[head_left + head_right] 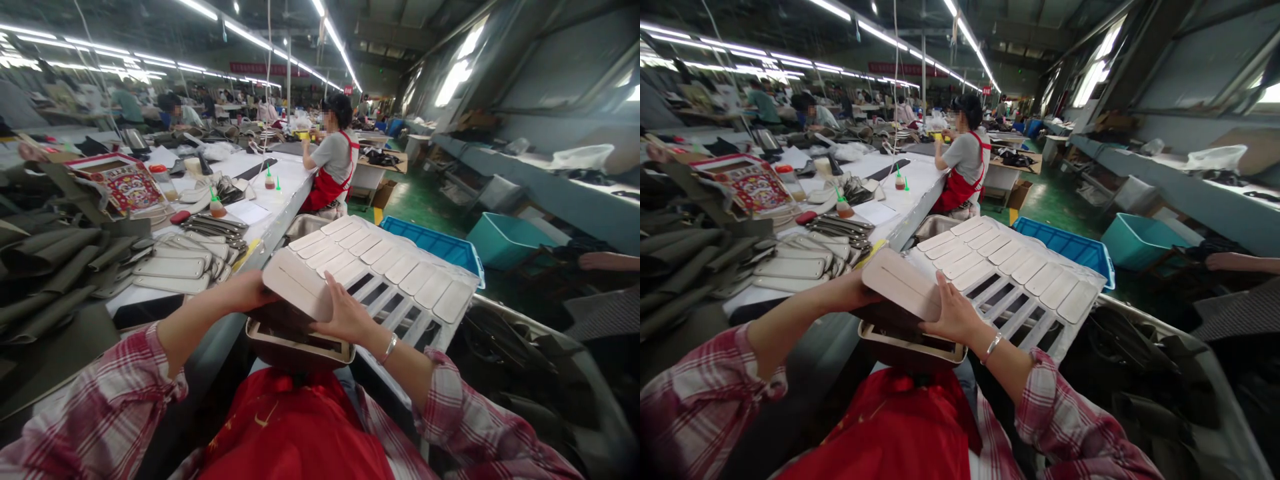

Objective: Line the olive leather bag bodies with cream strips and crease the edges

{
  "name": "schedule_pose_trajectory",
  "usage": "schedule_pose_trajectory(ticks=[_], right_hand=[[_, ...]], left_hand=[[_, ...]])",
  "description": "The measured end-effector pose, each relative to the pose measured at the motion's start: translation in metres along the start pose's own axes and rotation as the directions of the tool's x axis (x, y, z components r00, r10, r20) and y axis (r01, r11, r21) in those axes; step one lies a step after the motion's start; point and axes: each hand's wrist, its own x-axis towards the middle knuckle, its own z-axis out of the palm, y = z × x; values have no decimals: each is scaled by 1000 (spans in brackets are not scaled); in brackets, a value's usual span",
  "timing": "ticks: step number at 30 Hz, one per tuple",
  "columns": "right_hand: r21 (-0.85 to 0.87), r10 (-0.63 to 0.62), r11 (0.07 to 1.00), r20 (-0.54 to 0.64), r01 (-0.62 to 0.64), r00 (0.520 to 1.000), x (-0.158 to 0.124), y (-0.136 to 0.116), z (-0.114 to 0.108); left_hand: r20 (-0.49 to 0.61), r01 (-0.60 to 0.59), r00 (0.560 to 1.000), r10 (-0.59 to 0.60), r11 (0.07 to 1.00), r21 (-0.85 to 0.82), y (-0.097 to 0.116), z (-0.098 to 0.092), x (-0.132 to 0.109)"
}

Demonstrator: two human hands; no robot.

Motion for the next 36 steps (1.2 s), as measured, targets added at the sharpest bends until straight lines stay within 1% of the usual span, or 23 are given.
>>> schedule_pose_trajectory(ticks=[2,5,7,9,12,15,18,21,25,27,29,33,36], right_hand=[[-59,1,998,27,0,1000,-6,4,1],[-212,-7,977,56,18,998,-17,10,0],[-313,-17,949,53,32,998,-23,15,1],[-392,-44,918,45,58,998,-28,17,2],[-502,-90,858,64,110,994,-30,12,5],[-578,-98,802,125,153,987,-28,-1,12],[-591,-68,788,194,172,979,-24,-10,17],[-528,-34,836,224,151,974,-20,-3,13],[-420,-9,900,247,116,969,-19,19,-3],[-396,-15,910,270,126,963,-19,22,-6],[-403,-30,902,295,153,955,-18,16,-1],[-466,-47,860,333,208,942,-9,-5,19],[-506,-48,832,343,227,938,-6,-11,28]], left_hand=[[23,61,998,-61,998,-24,-5,8,-2],[24,168,986,-166,984,-57,-12,16,-8],[-9,200,980,-201,978,-67,-19,19,-14],[-74,226,969,-237,965,-135,-29,21,-22],[-189,272,924,-333,918,-287,-50,27,-40],[-240,313,874,-423,867,-389,-67,41,-59],[-251,335,832,-495,809,-483,-73,59,-72],[-258,327,812,-524,775,-541,-71,73,-77],[-284,307,792,-541,754,-580,-67,79,-77],[-292,303,786,-544,752,-586,-67,79,-76],[-307,300,777,-550,752,-586,-68,80,-75],[-359,297,744,-564,760,-579,-72,83,-73],[-383,303,725,-572,765,-568,-74,82,-76]])
